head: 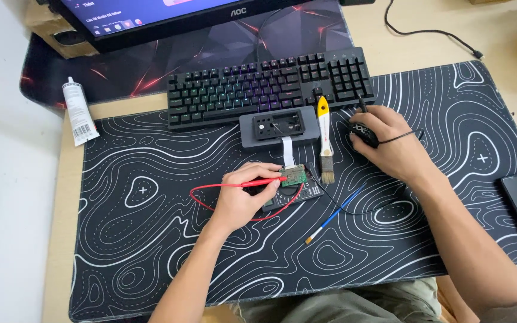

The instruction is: Testing a small circuit board using multimeter probes at a workstation

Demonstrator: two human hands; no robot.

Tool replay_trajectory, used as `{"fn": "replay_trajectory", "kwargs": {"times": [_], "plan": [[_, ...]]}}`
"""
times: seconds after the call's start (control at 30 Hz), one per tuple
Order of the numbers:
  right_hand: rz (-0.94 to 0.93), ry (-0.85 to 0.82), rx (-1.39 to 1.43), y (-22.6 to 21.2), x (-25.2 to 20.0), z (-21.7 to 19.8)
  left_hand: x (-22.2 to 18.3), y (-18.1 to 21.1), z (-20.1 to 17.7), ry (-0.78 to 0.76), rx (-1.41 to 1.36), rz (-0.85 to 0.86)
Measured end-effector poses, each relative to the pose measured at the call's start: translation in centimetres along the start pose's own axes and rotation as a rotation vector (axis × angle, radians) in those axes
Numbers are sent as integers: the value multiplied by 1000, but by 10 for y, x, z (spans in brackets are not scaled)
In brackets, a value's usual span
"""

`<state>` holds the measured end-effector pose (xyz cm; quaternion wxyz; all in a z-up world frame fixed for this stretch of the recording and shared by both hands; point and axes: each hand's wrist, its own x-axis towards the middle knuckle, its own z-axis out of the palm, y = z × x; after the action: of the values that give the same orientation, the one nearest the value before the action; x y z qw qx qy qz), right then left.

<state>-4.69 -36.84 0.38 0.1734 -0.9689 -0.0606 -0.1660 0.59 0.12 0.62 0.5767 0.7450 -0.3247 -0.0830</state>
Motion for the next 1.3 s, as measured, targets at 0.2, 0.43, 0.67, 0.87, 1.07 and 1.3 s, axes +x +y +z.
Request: {"fn": "replay_trajectory", "kwargs": {"times": [0.2,0.43,0.67,0.87,1.07,1.3], "plan": [[-133,83,212,-35,-3,-5,-1,2,1,8,-8,0],[-38,-64,592,-78,-8,0,-1,3,0,7,-16,-17],[29,-176,714,-91,-5,-7,-1,4,0,0,5,-22],[13,-190,732,-94,-2,-8,0,5,-1,-1,3,-12],[-7,-184,734,-90,-3,-7,1,6,-1,-4,-8,-26],[-20,-185,730,-93,-2,-8,1,2,1,7,8,14]]}}
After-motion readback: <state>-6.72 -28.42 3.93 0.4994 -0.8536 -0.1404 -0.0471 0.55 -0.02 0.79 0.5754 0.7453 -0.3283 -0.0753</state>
